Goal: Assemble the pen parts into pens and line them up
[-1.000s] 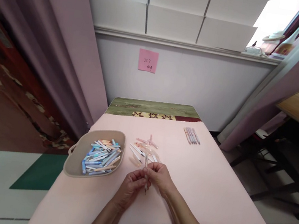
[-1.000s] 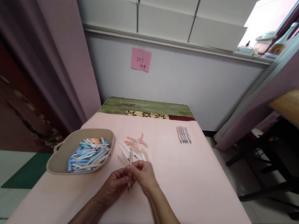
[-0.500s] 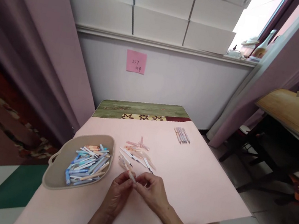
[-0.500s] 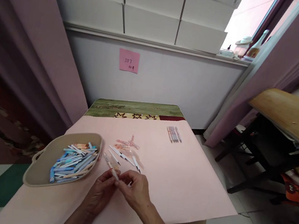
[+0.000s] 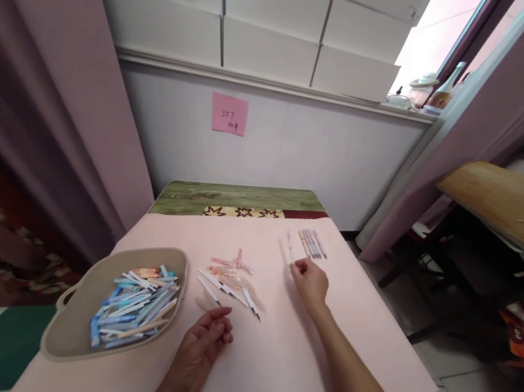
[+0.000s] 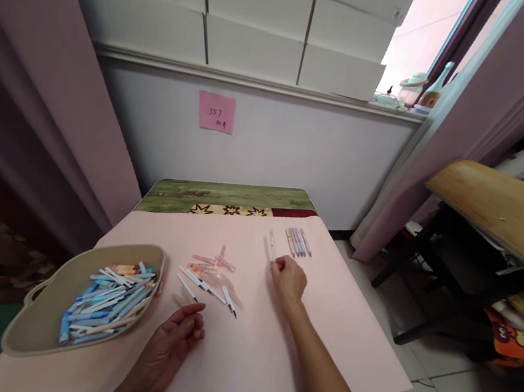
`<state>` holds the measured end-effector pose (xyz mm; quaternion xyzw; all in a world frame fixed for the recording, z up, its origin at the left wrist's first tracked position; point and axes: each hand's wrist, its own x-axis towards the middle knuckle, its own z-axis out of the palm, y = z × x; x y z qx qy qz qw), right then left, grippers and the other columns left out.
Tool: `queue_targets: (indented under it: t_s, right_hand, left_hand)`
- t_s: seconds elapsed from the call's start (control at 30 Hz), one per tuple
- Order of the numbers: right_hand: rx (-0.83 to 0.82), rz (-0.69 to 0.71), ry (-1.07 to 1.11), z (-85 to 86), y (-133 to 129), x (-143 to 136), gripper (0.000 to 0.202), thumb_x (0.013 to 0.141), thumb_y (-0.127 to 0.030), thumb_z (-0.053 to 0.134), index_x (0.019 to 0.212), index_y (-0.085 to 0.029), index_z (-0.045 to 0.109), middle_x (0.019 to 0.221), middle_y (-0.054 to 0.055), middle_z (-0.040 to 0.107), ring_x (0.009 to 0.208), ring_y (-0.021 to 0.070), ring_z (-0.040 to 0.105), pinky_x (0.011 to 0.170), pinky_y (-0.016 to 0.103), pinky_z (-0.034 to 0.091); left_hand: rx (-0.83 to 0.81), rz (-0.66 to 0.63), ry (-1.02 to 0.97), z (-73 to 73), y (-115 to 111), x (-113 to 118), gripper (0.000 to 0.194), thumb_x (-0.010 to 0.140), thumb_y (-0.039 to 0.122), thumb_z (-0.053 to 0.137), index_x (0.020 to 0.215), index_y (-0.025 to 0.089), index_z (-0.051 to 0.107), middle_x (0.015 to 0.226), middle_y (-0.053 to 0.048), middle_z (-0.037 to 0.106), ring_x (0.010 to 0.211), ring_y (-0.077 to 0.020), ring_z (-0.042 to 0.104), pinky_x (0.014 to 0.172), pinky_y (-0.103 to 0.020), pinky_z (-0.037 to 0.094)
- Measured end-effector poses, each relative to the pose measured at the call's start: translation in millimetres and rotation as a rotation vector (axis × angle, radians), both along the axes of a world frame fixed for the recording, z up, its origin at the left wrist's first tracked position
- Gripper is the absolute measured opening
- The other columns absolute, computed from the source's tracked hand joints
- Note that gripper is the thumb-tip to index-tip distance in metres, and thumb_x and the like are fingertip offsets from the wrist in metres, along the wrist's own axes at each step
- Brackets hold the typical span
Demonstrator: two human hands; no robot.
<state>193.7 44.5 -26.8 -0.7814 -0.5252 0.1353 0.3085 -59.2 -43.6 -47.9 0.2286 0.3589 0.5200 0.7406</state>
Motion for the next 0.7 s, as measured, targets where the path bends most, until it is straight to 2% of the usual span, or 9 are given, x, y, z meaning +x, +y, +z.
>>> queue_targets:
  t_s: [0.1,0.23,0.47,0.7]
  right_hand:
    - [-0.075,-0.067,-0.102,-0.5,35,31,0.019,0.078,-0.031,0.055,0.084,-0.021,0.07,0.083,0.006,0.071,0.081,0.0213,0.063,0.068,0.028,0.041]
    - [-0.147,-0.082,-0.193,-8.9,59,41,0.019,0.077,-0.029,0.055,0.083,-0.021,0.072,0.085,0.008,0.071,0.082,0.0227,0.064,0.069,0.03,0.041]
    - [-0.201,-0.099,-0.271,-15.9,73,43,0.023,0.078,-0.027,0.051,0.086,-0.024,0.072,0.085,0.008,0.071,0.08,0.023,0.064,0.069,0.032,0.042]
    - [-0.202,-0.122,-0.268,-11.9,70,45,0.024,0.079,-0.028,0.051,0.091,-0.02,0.071,0.088,0.012,0.071,0.082,0.0251,0.064,0.07,0.034,0.042]
  left_hand:
    - [-0.014,0.001,-0.01,0.2,2,0,0.03,0.072,0.022,0.075,0.101,0.016,0.069,0.079,-0.003,0.064,0.069,-0.0112,0.058,0.07,-0.023,0.05]
    - [-0.021,0.003,-0.025,-1.0,3,0,0.029,0.072,0.022,0.075,0.1,0.017,0.07,0.079,-0.003,0.064,0.069,-0.011,0.058,0.071,-0.023,0.05]
    - [-0.023,0.009,-0.009,0.3,4,1,0.031,0.069,0.024,0.077,0.099,0.017,0.07,0.078,-0.003,0.065,0.068,-0.0109,0.057,0.071,-0.023,0.05]
    - [-0.027,0.022,-0.002,1.6,2,2,0.032,0.068,0.023,0.078,0.099,0.016,0.069,0.078,-0.003,0.065,0.067,-0.0108,0.058,0.07,-0.025,0.05]
